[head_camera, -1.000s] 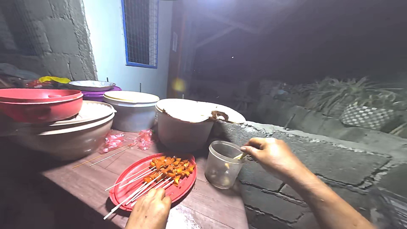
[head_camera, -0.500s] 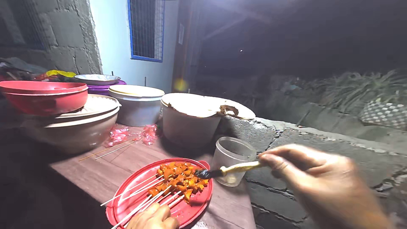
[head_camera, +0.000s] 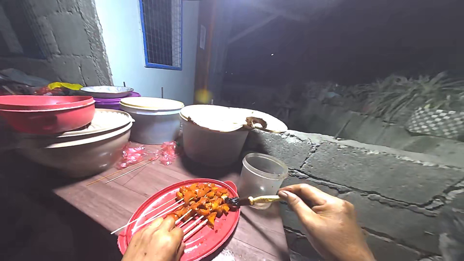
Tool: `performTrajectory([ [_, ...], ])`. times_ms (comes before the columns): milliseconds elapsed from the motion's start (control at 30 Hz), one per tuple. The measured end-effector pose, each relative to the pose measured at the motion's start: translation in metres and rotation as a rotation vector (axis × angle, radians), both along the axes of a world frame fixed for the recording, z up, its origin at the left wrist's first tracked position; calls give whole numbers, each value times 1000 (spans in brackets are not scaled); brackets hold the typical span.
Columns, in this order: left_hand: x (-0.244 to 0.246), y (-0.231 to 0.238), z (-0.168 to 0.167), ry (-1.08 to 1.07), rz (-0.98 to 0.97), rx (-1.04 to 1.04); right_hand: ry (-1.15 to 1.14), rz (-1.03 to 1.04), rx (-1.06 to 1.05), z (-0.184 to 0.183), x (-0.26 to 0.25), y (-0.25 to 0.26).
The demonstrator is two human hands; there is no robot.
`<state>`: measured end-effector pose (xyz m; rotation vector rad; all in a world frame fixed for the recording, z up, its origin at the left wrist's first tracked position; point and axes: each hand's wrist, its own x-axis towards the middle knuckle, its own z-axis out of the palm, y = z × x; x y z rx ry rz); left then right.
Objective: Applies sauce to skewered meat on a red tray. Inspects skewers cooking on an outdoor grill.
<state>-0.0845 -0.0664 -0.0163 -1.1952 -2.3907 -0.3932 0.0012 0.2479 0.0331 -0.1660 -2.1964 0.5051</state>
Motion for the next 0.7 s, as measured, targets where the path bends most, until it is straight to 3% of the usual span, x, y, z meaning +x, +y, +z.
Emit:
performTrajectory([
  [233, -1, 5, 3, 37, 48, -48, 40, -55, 167, 1, 3, -3],
  [467, 5, 1, 7, 69, 30, -21, -28, 183, -88, 6, 16, -36],
  [600, 4, -3, 9, 44, 15, 10, 30, 12, 48, -5, 5, -5],
  [700, 2, -4, 12, -65, -2, 32, 30, -23, 13, 0, 13, -2],
])
